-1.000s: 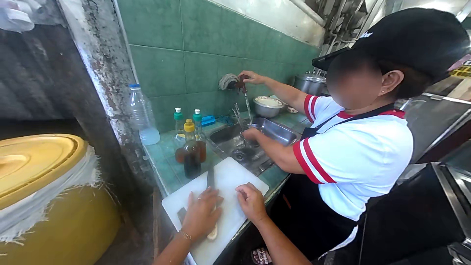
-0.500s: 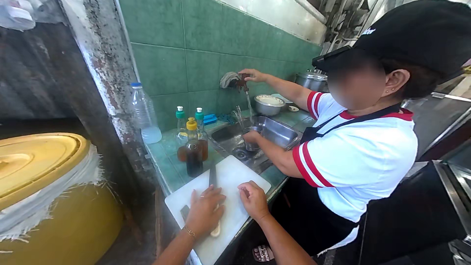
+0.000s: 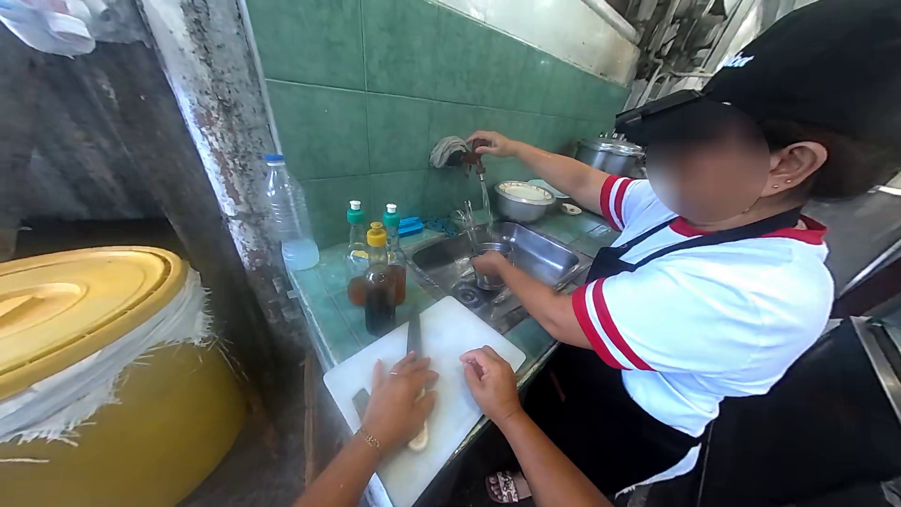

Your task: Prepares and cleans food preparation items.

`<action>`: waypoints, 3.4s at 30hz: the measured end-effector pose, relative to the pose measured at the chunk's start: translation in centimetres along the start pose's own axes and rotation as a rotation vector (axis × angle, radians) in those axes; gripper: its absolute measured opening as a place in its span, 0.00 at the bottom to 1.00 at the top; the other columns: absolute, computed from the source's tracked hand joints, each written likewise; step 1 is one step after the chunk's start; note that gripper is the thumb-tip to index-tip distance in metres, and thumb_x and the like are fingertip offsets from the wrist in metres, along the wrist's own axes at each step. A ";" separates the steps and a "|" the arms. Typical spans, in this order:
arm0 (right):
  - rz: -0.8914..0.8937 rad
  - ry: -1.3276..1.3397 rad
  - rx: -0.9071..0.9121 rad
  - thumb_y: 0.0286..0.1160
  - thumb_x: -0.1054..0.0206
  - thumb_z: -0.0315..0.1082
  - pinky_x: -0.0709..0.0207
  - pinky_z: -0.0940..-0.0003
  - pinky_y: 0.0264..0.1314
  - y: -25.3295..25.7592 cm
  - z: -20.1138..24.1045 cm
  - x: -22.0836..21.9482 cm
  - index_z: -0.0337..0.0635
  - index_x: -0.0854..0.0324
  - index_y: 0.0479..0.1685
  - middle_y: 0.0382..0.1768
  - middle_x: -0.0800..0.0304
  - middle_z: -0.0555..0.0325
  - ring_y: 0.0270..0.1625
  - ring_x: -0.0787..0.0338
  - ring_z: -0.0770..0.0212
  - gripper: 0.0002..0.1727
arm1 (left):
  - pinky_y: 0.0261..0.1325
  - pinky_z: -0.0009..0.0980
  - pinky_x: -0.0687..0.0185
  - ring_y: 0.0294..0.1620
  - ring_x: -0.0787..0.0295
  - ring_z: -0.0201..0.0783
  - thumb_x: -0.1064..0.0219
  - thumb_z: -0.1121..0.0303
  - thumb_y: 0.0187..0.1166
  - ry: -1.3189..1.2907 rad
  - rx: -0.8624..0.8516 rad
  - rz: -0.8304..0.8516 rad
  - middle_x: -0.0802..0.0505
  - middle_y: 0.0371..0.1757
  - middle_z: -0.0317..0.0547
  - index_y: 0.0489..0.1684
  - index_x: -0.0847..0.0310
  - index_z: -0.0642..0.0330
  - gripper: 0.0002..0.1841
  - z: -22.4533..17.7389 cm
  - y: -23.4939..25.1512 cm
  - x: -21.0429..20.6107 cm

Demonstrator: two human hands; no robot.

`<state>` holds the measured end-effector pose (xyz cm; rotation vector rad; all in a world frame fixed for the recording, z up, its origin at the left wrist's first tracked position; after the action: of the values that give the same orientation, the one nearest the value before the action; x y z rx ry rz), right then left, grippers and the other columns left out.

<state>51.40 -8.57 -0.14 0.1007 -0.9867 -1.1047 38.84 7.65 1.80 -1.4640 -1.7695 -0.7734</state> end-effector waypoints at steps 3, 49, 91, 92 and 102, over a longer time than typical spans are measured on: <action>0.011 0.012 -0.006 0.73 0.35 0.33 0.13 0.65 0.41 0.0 -0.1 0.0 0.43 0.06 0.43 0.35 0.09 0.56 0.34 0.10 0.63 0.12 | 0.90 0.70 0.80 0.94 0.45 0.43 0.41 0.54 0.83 -0.007 0.002 -0.005 0.20 0.83 0.35 0.68 0.12 0.45 0.21 0.1 0.1 -0.1; 0.208 0.236 -0.470 0.82 0.33 0.36 0.15 0.60 0.56 3.0 -0.9 1.5 0.35 0.14 0.58 0.44 0.07 0.48 0.45 0.08 0.58 0.15 | 0.81 0.83 0.73 0.89 0.36 0.63 0.36 0.53 0.81 -0.047 -0.173 -0.119 0.14 0.78 0.50 0.64 0.09 0.53 0.21 1.0 0.0 -0.5; 0.276 0.443 -0.621 0.85 0.34 0.35 0.13 0.63 0.51 3.3 -0.2 2.2 0.32 0.22 0.69 0.53 0.11 0.43 0.44 0.09 0.59 0.20 | 0.81 0.84 0.68 0.86 0.32 0.63 0.35 0.56 0.78 -0.061 -0.211 -0.191 0.12 0.74 0.48 0.61 0.08 0.50 0.19 1.5 -0.2 -1.0; 0.272 0.437 -0.620 0.85 0.34 0.35 0.13 0.64 0.50 3.3 -0.2 2.1 0.32 0.22 0.68 0.53 0.11 0.44 0.43 0.09 0.60 0.20 | 0.81 0.83 0.66 0.85 0.30 0.62 0.35 0.57 0.76 -0.057 -0.205 -0.232 0.10 0.72 0.47 0.58 0.06 0.50 0.18 1.5 -0.2 -1.2; 0.200 0.512 -0.687 0.89 0.38 0.40 0.12 0.69 0.44 3.3 -0.3 2.1 0.33 0.19 0.62 0.42 0.11 0.50 0.37 0.09 0.63 0.18 | 0.88 0.75 0.74 0.91 0.38 0.49 0.38 0.57 0.81 -0.045 -0.080 -0.098 0.15 0.79 0.38 0.64 0.10 0.45 0.18 0.4 -0.3 -0.3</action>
<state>54.10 -8.74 2.73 -0.2582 -0.1292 -1.1019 38.53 7.76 1.31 -1.4653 -1.8749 -0.8764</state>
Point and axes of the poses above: each hand's wrist, its own y-axis towards the middle knuckle, its own x-axis out of the back of the hand, z = x × y, the point moved 3 cm from there along y, towards the middle knuckle
